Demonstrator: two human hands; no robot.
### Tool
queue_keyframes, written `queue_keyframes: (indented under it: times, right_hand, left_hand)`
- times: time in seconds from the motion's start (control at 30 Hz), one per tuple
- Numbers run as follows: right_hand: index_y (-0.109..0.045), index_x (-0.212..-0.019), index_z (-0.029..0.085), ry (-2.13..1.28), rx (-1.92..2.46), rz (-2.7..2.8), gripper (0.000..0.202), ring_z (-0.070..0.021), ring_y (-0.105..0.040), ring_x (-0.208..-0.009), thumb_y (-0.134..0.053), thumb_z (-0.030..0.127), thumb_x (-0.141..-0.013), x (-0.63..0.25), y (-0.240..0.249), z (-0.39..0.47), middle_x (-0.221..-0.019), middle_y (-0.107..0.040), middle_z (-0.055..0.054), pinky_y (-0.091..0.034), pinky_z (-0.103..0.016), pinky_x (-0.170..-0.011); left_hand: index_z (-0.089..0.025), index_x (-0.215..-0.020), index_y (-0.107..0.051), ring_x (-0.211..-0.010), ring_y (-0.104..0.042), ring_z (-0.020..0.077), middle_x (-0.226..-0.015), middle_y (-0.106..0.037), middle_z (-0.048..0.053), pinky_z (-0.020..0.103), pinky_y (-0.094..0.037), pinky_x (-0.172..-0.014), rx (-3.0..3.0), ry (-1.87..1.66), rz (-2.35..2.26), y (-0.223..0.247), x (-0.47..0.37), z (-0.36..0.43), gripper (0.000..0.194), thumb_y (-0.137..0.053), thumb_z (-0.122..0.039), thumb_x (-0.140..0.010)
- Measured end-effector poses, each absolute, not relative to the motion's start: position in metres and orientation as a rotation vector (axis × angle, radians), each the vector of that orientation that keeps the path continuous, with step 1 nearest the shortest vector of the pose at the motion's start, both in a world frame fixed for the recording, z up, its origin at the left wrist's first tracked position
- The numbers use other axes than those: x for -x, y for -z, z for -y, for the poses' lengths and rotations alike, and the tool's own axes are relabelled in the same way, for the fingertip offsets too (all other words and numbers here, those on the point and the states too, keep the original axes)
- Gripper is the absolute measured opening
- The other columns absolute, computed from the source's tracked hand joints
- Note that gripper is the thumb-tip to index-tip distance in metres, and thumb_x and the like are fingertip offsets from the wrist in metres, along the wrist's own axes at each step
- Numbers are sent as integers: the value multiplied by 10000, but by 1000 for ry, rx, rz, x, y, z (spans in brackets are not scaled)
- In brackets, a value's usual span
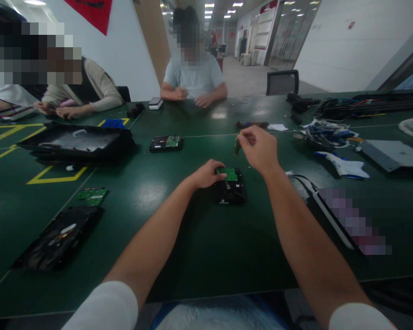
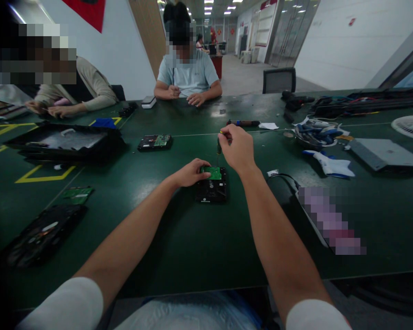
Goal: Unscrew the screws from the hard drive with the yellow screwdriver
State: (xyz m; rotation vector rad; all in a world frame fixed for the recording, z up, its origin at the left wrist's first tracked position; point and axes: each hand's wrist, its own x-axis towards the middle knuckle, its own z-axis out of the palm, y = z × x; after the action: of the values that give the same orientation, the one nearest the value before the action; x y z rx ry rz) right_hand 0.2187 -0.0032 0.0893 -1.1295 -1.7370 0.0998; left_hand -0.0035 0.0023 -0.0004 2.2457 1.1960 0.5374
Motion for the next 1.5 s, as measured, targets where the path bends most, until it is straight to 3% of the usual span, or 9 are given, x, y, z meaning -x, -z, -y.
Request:
queue_keyframes:
  times: [0.13, 0.33, 0.53, 0.73, 0.97, 1.5]
  right_hand:
    - [-694, -992, 231, -48, 1144, 1746, 132, -228, -708, -889, -659, 192, -870, -220, -91, 4, -1018, -740, -74, -598, -418, -838]
    - [-671, -944, 229, -89, 1160, 1677, 81, -218, -712, -841, -695, 274, -881, -219, -90, 3, -953, -752, -55, -607, -402, -797]
    - [-706, -968, 231, -35, 1130, 1730, 113, -232, -716, -920, -662, 197, -870, -220, -90, 1, -1012, -744, -70, -602, -419, -858]
    - [-670, -949, 238, -120, 1153, 1686, 63, -219, -710, -852, -675, 256, -888, -219, -90, 2, -946, -744, -47, -601, -404, -821]
    - [-705, -994, 239, -34, 1152, 1723, 140, -236, -705, -925, -639, 195, -880, -220, -88, 1, -1021, -733, -73, -603, -423, -847]
    - [-680, -1032, 223, -61, 1157, 1738, 172, -216, -680, -856, -656, 182, -867, -221, -86, -1, -1078, -709, -87, -589, -426, -851]
  left_hand:
    - [-182, -1374, -640, -1048, -630, 242, -1272, -594, 124, 401, -529, -986, -2250, -533, -1196, 0, 4, -3, 514, -669, -459, -942]
    - [-185, -1372, -640, -1034, -631, 246, -1275, -593, 130, 410, -531, -969, -2241, -530, -1193, 1, 5, -3, 502, -667, -446, -945]
    - [-178, -1377, -638, -1027, -631, 245, -1271, -593, 132, 412, -533, -966, -2243, -534, -1194, 2, 5, -4, 523, -672, -459, -937]
    - [-184, -1373, -645, -1029, -630, 252, -1268, -605, 133, 425, -535, -965, -2243, -532, -1200, 1, 4, -4, 511, -678, -442, -933]
    - [-178, -1357, -653, -1021, -634, 254, -1256, -603, 139, 431, -531, -966, -2243, -559, -1191, 2, 4, -3, 511, -678, -456, -929]
    - [-168, -1362, -648, -1015, -630, 244, -1251, -594, 137, 412, -524, -972, -2239, -544, -1199, -1, 3, -1, 514, -674, -446, -931]
